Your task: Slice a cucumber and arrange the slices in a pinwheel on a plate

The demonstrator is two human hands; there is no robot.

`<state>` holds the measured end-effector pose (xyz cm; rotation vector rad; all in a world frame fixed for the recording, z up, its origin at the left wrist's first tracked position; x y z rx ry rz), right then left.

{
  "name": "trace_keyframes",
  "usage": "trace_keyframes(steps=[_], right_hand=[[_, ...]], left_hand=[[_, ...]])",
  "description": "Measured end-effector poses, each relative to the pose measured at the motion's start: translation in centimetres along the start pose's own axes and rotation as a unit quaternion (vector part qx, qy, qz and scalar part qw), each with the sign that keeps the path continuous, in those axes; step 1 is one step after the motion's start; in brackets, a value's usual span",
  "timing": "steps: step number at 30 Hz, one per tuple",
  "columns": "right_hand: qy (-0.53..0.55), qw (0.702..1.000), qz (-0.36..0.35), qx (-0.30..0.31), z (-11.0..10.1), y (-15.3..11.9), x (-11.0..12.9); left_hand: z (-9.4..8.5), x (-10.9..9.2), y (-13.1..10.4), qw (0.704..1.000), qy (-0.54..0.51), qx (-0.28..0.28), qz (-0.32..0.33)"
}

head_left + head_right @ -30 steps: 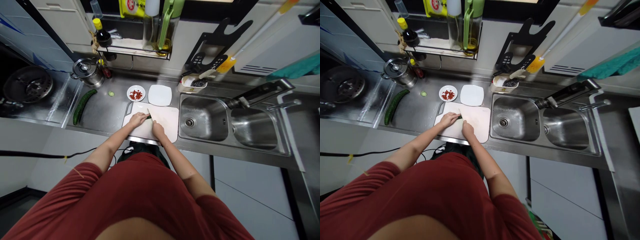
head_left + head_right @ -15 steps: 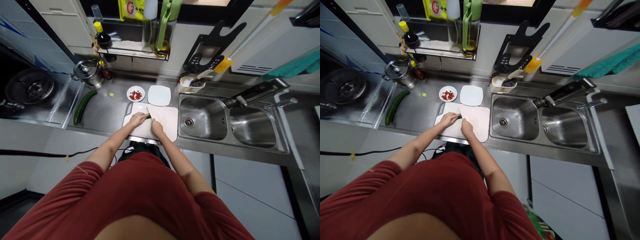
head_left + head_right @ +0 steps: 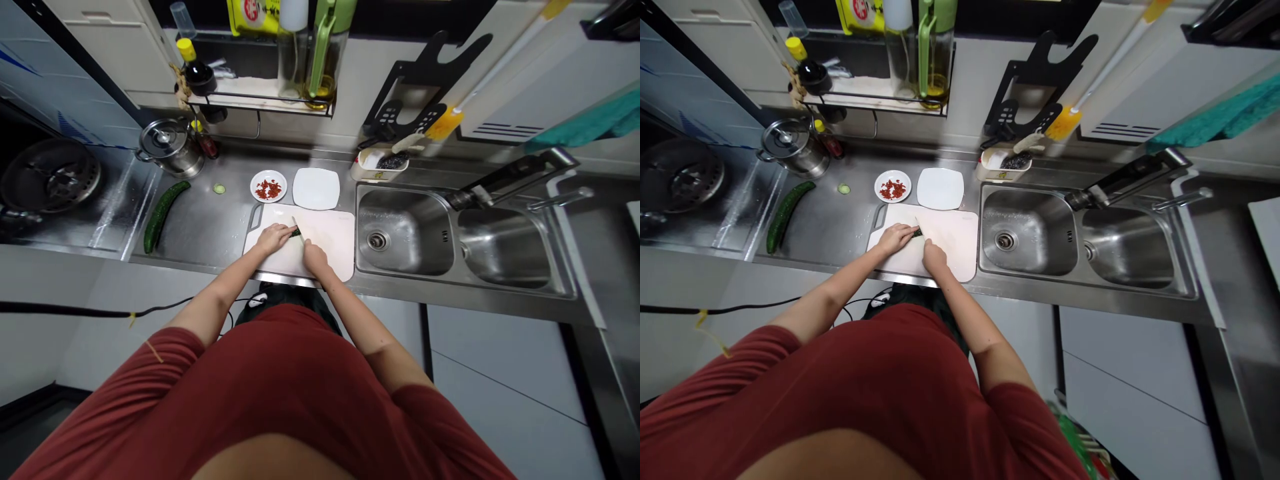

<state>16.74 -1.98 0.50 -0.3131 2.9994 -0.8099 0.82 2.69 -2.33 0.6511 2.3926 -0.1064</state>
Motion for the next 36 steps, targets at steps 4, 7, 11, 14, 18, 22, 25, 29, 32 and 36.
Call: trace_keyframes(steps=[4, 7, 11, 14, 18, 22, 25, 29, 32, 36], right_hand=[[0.011, 1.000, -0.002, -0.009, -0.7, 1.1, 0.4], [0.020, 1.000, -0.002, -0.015, -1.3, 1.7, 0.7], [0.026, 1.000, 0.001, -0.016, -1.7, 2.0, 1.0], [0.026, 1.000, 0.004, -0.015, -1.7, 1.8, 0.9], [0.024, 1.000, 0.008, -0.007, -1.1, 1.2, 0.6], [0.017, 1.000, 0.008, -0.007, 0.0, 0.0, 0.0], [0.008, 1.000, 0.008, -0.003, 0.8, -0.8, -0.4], [0.003, 1.000, 0.011, -0.001, 1.4, -1.6, -0.7], [0.004, 1.000, 0.010, -0.003, 1.5, -2.1, -0.8], [0.005, 1.000, 0.005, 0.007, 1.6, -2.7, -1.1]], left_hand=[[-0.1, -0.1, 0.0, 1.000, 0.001, -0.003, -0.001], [-0.1, -0.1, -0.1, 1.000, 0.003, -0.004, 0.000], [-0.1, 0.0, -0.1, 1.000, 0.008, -0.004, -0.001], [0.0, 0.1, 0.0, 1.000, 0.007, -0.003, 0.000], [0.1, 0.4, 0.0, 1.000, 0.003, -0.008, 0.003], [0.2, 0.5, 0.0, 1.000, 0.001, -0.011, 0.007], [0.1, 0.5, 0.0, 1.000, 0.002, -0.008, 0.005], [0.1, 0.5, 0.0, 1.000, 0.002, -0.004, -0.003], [0.0, 0.4, 0.1, 1.000, -0.004, -0.002, -0.001], [-0.2, 0.3, 0.1, 1.000, -0.012, -0.002, -0.005]])
Point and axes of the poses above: each hand's wrist, its own y-axis towards the middle knuckle, its own z-axis out of the palm, x = y × z, the point moved 4 cm from there along y, towards the middle knuckle, and after that the axes turned 15 degrees about -y, right-handed, at the moved point
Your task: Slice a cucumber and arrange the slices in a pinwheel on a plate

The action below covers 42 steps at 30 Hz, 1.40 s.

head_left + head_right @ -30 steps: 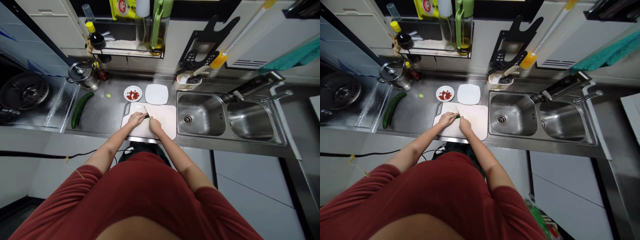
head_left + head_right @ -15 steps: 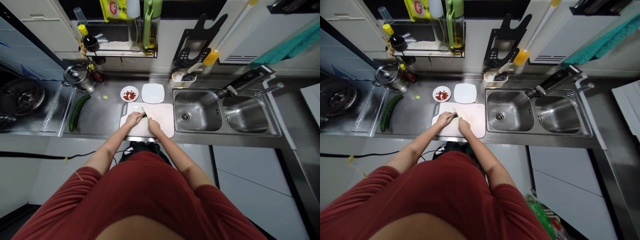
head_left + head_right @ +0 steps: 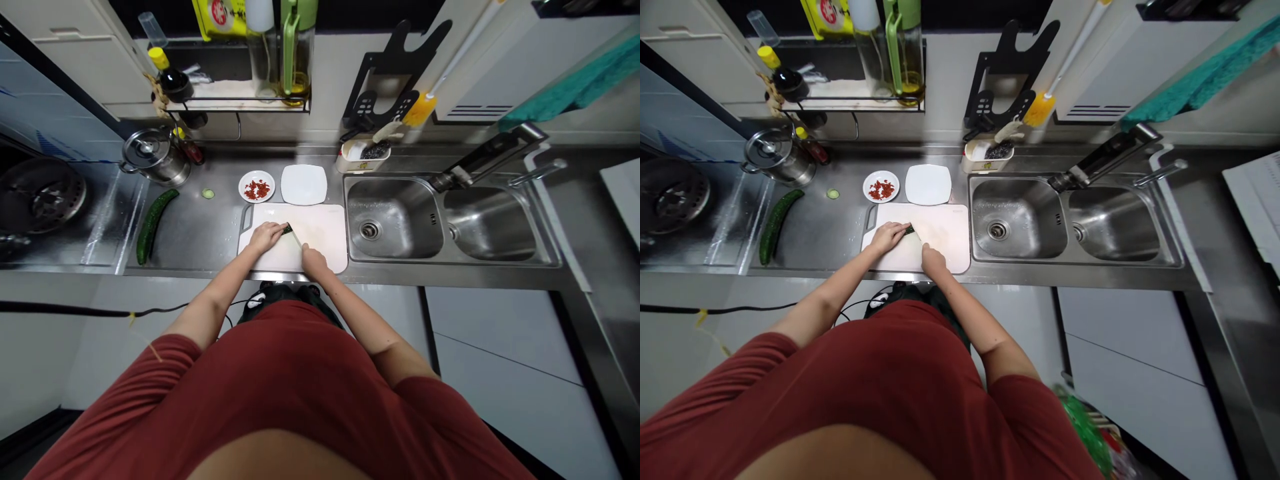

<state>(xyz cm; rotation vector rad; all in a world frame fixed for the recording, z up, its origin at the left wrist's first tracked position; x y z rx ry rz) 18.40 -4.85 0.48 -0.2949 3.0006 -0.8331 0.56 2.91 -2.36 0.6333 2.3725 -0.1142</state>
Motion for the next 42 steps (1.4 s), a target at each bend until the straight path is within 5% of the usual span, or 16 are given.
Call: trace_keyframes(steps=[18, 30, 37, 42], right_hand=[[0.011, 1.000, 0.001, 0.018, 0.6, -1.8, -2.3], [-0.067, 0.993, 0.037, -0.086, -1.2, -2.2, -3.6], [-0.115, 0.972, 0.064, -0.193, -1.9, -2.7, -4.3], [-0.132, 0.960, 0.054, -0.243, -1.8, -2.2, -4.6]], left_hand=[[-0.7, -0.9, 0.1, 0.999, -0.017, 0.019, -0.048], [-0.8, -1.1, 0.1, 0.987, -0.105, -0.046, -0.111], [-1.9, 0.2, 1.5, 0.932, -0.259, -0.192, -0.164], [-3.1, -2.7, 3.3, 0.951, -0.271, -0.103, -0.108]])
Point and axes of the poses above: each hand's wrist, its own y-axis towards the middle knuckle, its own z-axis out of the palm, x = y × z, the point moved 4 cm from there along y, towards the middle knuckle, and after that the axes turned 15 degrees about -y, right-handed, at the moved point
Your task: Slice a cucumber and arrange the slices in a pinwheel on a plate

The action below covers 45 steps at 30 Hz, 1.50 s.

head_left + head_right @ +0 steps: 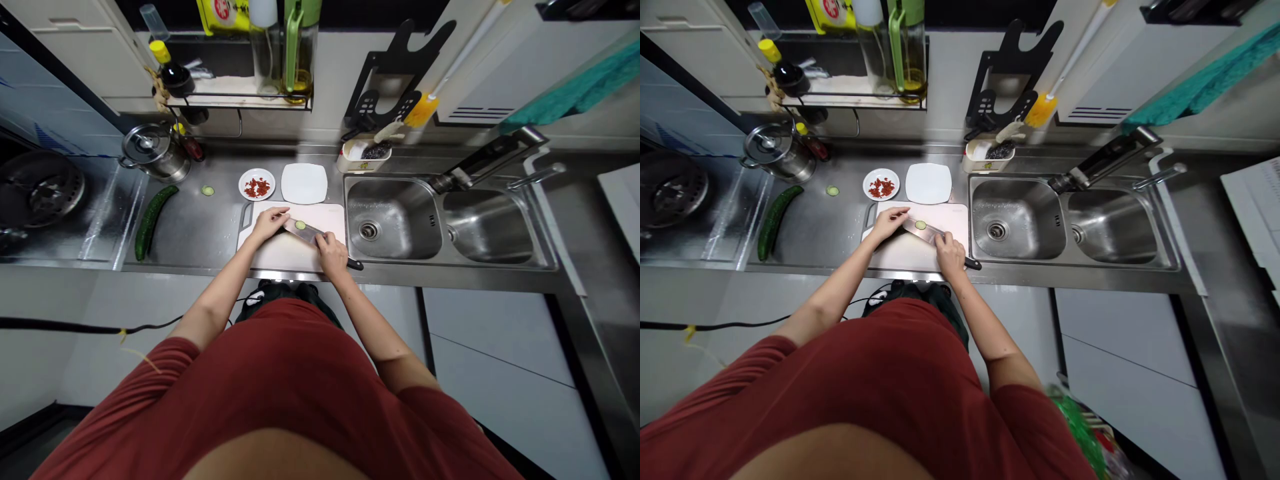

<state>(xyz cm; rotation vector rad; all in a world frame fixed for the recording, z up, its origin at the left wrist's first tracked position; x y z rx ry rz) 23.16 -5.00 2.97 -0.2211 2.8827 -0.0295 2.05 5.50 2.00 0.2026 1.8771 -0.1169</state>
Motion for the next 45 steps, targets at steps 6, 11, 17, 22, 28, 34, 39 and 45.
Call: trace_keyframes(steps=[6, 11, 17, 22, 28, 34, 39, 45], right_hand=[[0.010, 1.000, -0.025, 0.000, -0.6, 0.1, 0.2], [0.020, 0.998, -0.032, 0.056, -0.8, -0.5, -0.1], [0.036, 0.997, 0.004, 0.072, 0.6, -1.5, -1.5], [0.041, 0.996, 0.036, 0.068, 1.8, -1.9, -2.8], [0.063, 0.994, 0.058, 0.073, 1.8, -1.9, -2.9], [0.072, 0.992, 0.065, 0.078, 1.8, -1.8, -2.8], [0.076, 0.991, 0.066, 0.084, 1.9, -1.8, -2.8], [0.090, 0.988, 0.081, 0.098, 2.1, -1.8, -2.8]], left_hand=[[1.9, -3.8, -0.4, 0.978, 0.139, 0.153, 0.018], [2.9, -3.0, -0.6, 0.989, 0.093, 0.116, 0.018], [-0.1, 2.2, 0.6, 0.986, 0.030, -0.104, -0.126], [-4.4, 5.8, 1.4, 0.946, 0.078, -0.217, -0.228], [-6.4, 6.9, 2.2, 0.928, 0.139, -0.234, -0.253], [-6.4, 7.0, 3.1, 0.932, 0.179, -0.226, -0.222], [-6.3, 7.2, 3.3, 0.936, 0.193, -0.216, -0.198], [-6.3, 6.7, 3.0, 0.941, 0.204, -0.211, -0.166]])
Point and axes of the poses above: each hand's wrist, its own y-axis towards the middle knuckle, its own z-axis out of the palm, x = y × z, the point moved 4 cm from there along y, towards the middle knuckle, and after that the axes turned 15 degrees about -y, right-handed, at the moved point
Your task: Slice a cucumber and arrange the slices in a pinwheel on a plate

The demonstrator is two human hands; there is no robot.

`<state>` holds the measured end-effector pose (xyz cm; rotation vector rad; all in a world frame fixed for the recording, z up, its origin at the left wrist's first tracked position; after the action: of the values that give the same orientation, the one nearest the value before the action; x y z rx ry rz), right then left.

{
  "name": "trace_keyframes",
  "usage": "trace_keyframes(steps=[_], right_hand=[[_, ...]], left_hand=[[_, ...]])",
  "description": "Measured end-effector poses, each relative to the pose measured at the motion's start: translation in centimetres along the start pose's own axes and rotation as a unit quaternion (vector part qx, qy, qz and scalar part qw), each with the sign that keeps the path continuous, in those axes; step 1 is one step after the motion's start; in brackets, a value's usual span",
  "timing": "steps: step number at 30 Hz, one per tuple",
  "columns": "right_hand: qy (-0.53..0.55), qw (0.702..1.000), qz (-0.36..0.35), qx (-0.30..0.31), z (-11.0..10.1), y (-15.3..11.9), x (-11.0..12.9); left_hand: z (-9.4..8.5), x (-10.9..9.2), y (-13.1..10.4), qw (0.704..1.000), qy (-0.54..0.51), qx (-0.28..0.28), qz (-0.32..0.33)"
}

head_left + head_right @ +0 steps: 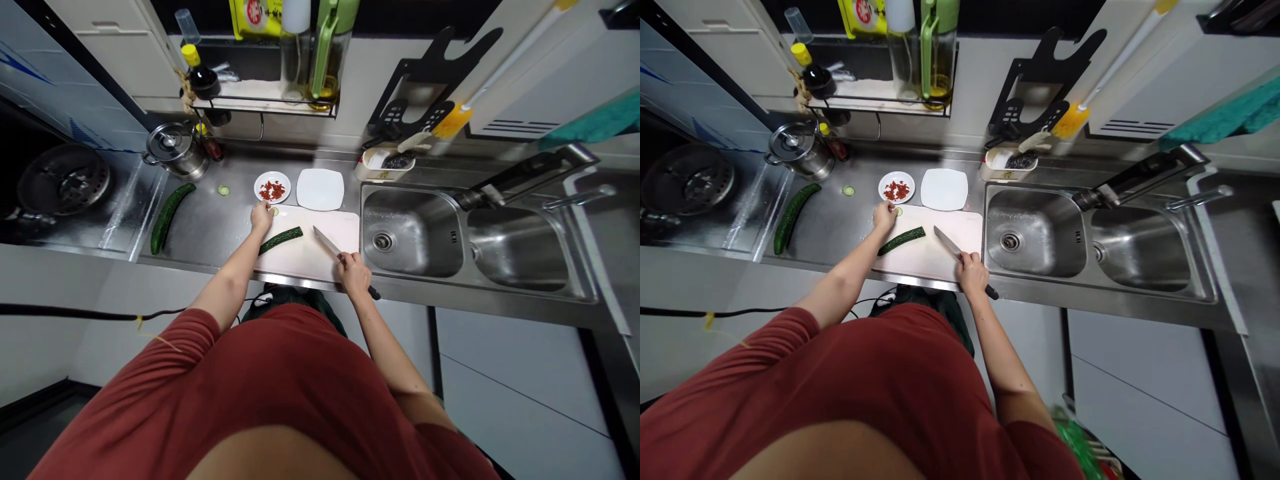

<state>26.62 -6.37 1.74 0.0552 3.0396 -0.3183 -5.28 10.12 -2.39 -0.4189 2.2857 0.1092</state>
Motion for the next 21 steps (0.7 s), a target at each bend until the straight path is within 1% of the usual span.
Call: trace_keyframes(steps=[4, 7, 11, 14, 17, 21], right_hand=[[0.029, 1.000, 0.008, 0.005, 0.3, 0.1, 0.2], [0.048, 0.999, 0.007, 0.009, 0.3, 0.4, 0.5], [0.067, 0.997, -0.026, 0.030, -0.1, 1.4, 1.8], [0.073, 0.993, -0.071, 0.052, -0.7, 2.2, 3.3], [0.070, 0.991, -0.090, 0.073, -1.2, 2.7, 4.5], [0.066, 0.989, -0.098, 0.090, -1.5, 2.8, 5.6]], left_hand=[[-0.2, -0.6, -1.2, 1.000, -0.023, -0.010, 0.007], [0.2, -1.8, -3.3, 0.998, -0.043, 0.002, 0.046], [1.4, -3.5, -6.9, 0.981, -0.047, 0.123, 0.142], [1.7, -4.0, -8.8, 0.966, -0.011, 0.184, 0.183], [1.7, -3.9, -9.5, 0.956, 0.027, 0.211, 0.203], [1.6, -3.5, -9.6, 0.948, 0.034, 0.232, 0.216]])
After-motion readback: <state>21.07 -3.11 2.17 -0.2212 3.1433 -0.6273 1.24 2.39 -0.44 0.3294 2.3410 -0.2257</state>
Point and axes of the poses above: each hand's wrist, its own y-axis towards the middle knuckle, its own z-axis out of the palm, x = y × z, the point moved 4 cm from there along y, towards the middle knuckle, and after that the axes turned 15 degrees about -y, right-handed, at the moved point
